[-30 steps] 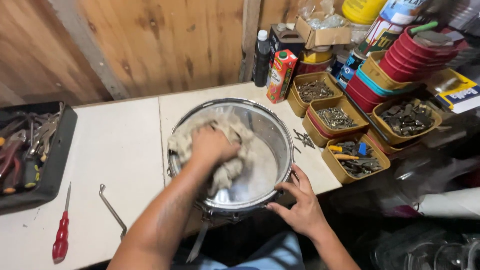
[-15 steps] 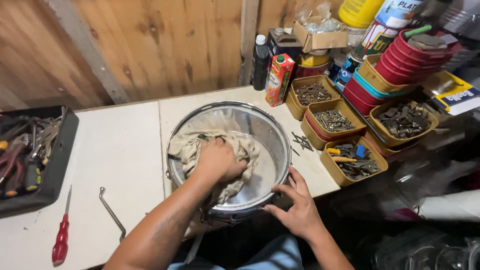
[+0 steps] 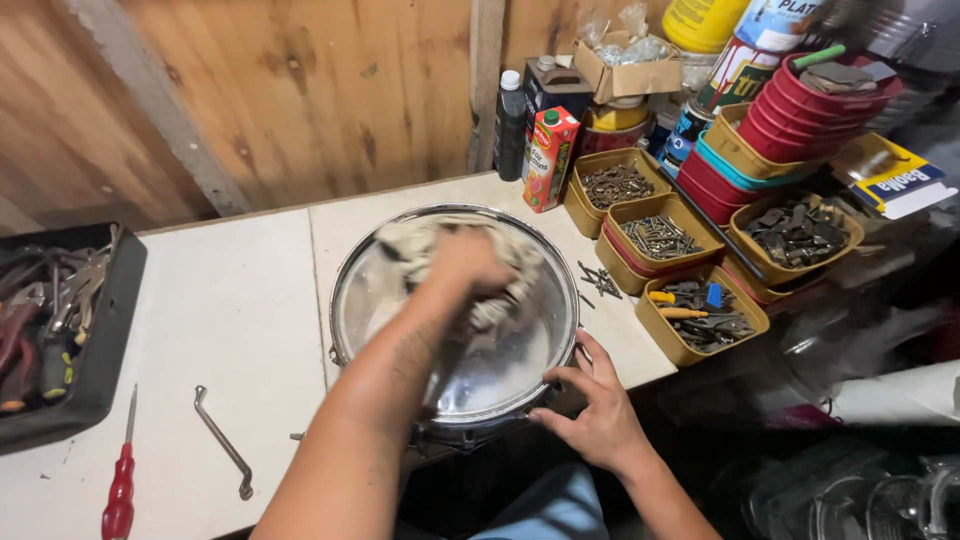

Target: Disassembling and cleaning a snare drum while sorting through hardware parts

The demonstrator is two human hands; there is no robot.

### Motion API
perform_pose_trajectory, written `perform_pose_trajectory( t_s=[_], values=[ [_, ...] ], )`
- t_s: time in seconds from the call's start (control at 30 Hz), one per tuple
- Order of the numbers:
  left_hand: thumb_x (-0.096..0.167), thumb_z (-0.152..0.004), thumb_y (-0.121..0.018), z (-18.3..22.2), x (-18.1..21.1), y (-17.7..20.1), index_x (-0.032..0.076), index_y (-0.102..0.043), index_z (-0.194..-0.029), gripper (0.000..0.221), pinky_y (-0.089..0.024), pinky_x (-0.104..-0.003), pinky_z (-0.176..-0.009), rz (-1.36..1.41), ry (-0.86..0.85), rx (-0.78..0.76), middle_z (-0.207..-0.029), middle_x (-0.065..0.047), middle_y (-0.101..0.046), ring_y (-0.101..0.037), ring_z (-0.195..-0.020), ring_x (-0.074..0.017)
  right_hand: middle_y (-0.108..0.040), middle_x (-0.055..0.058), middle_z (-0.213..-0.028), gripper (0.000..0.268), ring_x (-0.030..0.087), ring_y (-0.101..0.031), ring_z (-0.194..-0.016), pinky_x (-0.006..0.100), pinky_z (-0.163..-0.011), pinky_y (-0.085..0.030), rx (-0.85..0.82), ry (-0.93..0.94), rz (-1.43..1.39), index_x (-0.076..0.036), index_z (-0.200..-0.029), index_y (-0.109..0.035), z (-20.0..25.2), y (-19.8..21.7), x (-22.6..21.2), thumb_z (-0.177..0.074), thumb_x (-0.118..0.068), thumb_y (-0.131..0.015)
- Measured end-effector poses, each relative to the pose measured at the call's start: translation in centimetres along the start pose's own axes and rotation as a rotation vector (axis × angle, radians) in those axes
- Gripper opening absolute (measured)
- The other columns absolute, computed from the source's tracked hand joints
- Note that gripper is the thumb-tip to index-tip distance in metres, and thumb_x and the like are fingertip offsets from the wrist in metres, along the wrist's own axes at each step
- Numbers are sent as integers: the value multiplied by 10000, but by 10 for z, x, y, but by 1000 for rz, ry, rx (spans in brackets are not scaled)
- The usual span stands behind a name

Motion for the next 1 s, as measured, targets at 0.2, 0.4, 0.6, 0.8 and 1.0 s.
perform_pose_trajectory(
  t_s=[0.2,0.4,0.6,0.8,1.0],
  values=[
    [585,-794,-503,56,76,-35,21,-653,-1282,761,-324,-582,-1110,-5,-472,101,-1386,-166,-599,-508,-1313,-329,-319,244,-1594,444,358,-464,-1446,452,-1238,-321,20,32,35,-118,-1036,-763,0,0,2,-653,-202,-971],
    [622,-806,-544,96,32,-54,-39,-572,-1358,862,-227,-599,-1171,68,-540,93,-1510,-214,-490,-415,-1404,-375,-311,248,-1607,460,384,-443,-1466,460,-1232,-343,22,58,17,-99,-1072,-742,0,0,-3,-673,-186,-953],
    [758,-672,-744,48,-89,-44,-36,-600,-1170,948,-487,-520,-935,83,-170,235,-1130,-289,-650,-619,-1044,-449,-312,224,-1604,422,369,-439,-1472,454,-1260,-295,28,43,-11,-116,-1043,-759,0,0,-1,-666,-142,-947],
    [490,-919,-546,92,-74,-12,-73,-418,-1457,790,-127,-598,-1230,171,146,44,-1593,-282,-265,-154,-1515,-470,-327,203,-1618,422,368,-460,-1456,431,-1242,-327,41,-21,30,-140,-1037,-770,1,-1,3,-658,-181,-950],
    [316,-835,-538,80,-4,-111,-145,-535,-1268,632,-338,-675,-1000,96,-69,415,-1293,-379,-526,-477,-1187,-547,-375,199,-1591,441,328,-532,-1402,385,-1218,-368,52,36,83,-149,-1035,-772,-1,1,11,-637,-188,-960]
  ],
)
Point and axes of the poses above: each hand's wrist, its own z-axis away from the middle knuckle, its own y-axis out of the back of the hand, x = y × z, the point moved 6 cm from there along -z, towards the middle knuckle
